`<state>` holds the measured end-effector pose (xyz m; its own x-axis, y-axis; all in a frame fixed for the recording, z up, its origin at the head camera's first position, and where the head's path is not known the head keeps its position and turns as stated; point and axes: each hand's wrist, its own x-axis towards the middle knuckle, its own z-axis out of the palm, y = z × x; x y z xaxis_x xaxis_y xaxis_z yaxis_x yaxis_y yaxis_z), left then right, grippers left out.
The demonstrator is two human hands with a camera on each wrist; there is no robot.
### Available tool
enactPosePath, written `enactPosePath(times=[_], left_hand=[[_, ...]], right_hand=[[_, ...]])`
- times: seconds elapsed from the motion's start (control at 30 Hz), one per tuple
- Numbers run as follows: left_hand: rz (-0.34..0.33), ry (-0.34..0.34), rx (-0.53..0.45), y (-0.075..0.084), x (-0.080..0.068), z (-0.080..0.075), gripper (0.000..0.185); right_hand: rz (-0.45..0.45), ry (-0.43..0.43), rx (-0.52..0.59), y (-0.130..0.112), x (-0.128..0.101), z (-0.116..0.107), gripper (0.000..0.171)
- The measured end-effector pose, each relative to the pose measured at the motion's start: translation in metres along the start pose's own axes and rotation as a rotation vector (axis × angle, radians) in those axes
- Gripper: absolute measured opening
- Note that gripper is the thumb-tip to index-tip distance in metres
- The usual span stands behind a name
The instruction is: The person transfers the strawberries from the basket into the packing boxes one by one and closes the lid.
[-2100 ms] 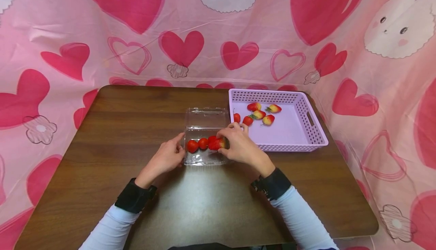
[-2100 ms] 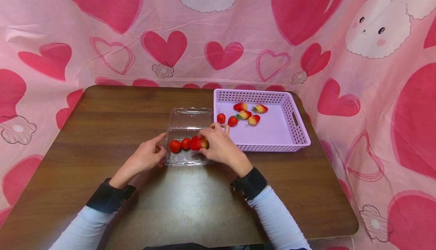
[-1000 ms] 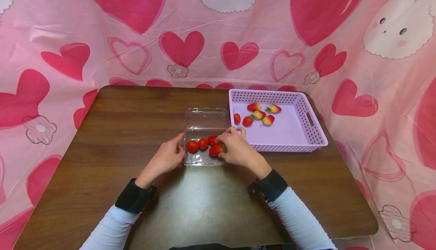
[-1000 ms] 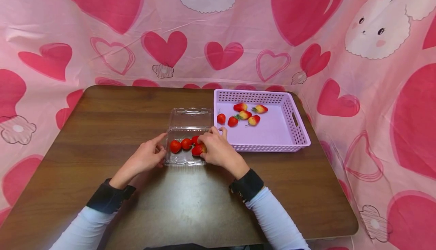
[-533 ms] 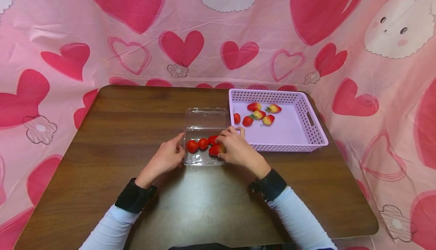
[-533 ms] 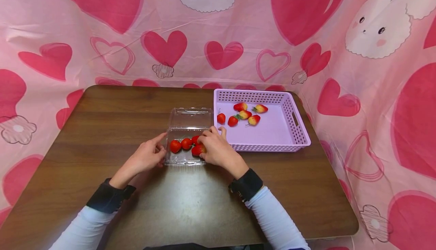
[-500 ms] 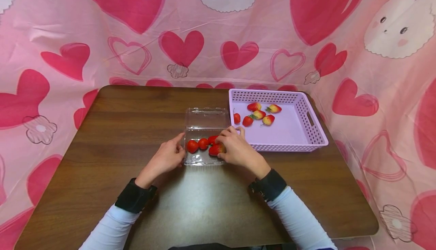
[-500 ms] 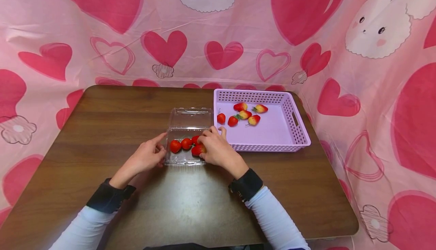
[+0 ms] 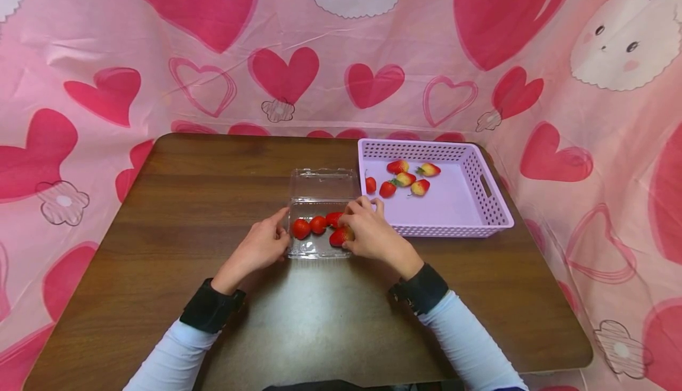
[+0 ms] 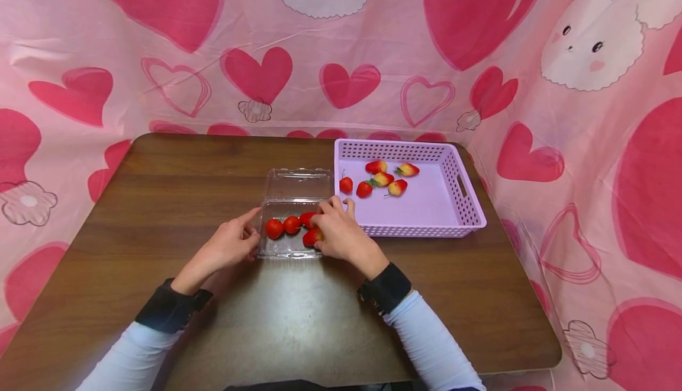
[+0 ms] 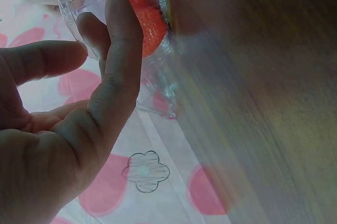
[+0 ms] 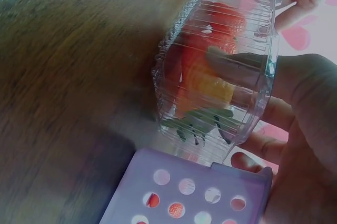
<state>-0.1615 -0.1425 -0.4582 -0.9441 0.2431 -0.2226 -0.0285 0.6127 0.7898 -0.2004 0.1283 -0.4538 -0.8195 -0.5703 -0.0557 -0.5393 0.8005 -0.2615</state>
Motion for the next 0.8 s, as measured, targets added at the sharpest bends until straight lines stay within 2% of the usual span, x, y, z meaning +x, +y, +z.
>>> enactPosePath(times=[0.8], left_hand=[[0.008,-0.004,-0.013,0.0012,0.0,0.0005,0.069]], right_hand=[[-0.012,0.027,0.035,0.0022,0.0006,0.0006,0.045]])
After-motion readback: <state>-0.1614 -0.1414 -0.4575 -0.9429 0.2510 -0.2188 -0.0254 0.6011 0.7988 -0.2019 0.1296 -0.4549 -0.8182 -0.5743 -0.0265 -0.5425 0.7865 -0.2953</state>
